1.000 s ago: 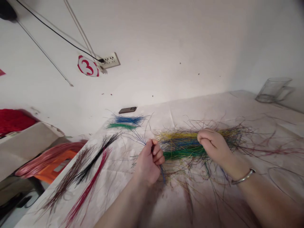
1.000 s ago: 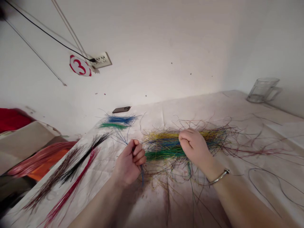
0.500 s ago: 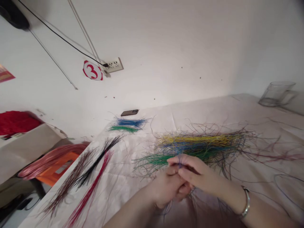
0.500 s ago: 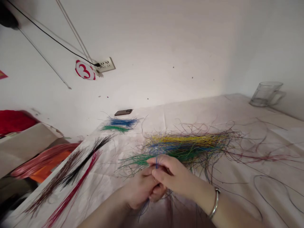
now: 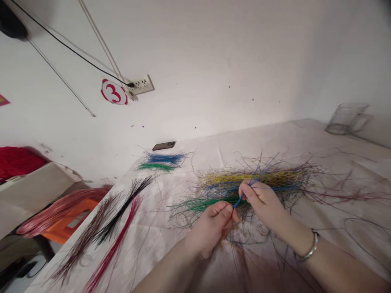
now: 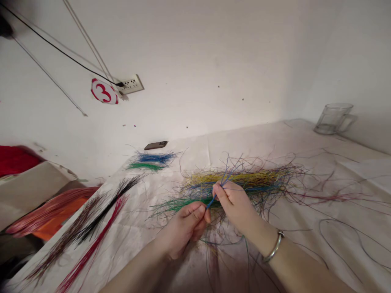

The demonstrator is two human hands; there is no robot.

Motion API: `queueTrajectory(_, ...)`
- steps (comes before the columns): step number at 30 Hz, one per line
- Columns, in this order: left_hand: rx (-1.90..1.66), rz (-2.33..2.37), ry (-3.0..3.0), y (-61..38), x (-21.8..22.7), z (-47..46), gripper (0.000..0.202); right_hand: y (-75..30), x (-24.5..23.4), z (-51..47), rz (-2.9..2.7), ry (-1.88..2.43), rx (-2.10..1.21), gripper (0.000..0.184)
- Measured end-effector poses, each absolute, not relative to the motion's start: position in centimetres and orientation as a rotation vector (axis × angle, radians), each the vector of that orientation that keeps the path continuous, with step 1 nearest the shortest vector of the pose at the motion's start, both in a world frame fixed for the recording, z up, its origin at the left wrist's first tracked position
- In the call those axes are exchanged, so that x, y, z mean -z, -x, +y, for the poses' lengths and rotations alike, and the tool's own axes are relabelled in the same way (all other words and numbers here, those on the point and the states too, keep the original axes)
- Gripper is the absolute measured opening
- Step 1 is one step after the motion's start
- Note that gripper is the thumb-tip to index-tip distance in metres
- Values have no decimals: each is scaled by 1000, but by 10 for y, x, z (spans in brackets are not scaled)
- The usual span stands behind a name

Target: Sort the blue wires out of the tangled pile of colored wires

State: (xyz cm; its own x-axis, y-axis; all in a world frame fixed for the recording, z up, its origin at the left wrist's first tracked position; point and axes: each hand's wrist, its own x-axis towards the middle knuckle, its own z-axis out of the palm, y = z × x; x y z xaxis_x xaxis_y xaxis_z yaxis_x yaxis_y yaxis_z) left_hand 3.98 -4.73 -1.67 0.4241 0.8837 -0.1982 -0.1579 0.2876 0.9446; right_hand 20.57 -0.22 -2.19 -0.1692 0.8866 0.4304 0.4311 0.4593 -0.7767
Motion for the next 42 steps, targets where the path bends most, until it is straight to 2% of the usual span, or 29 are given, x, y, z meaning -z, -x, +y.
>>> queueTrajectory(5,-788,958,-1080,-39,16,-46,35,-221,13,7,-1625,1254,-507,45)
queueTrajectory(11,-758,1054,-1137,-38,17,-45,37,-242,26,27,-1232,1370,-565,47)
queueTrajectory(23,-767,1102,-1077,-34,12,-43,35,-260,22,48,-628,1039,-757,31)
queueTrajectory(34,-827,1094,-1022,-33,10,-40,32,-245,16,35,-777,955,-1014,28)
queueTrajectory(42,-830,1094,-1028,-33,11,-40,27,-250,17,37,-572,594,-1389,18)
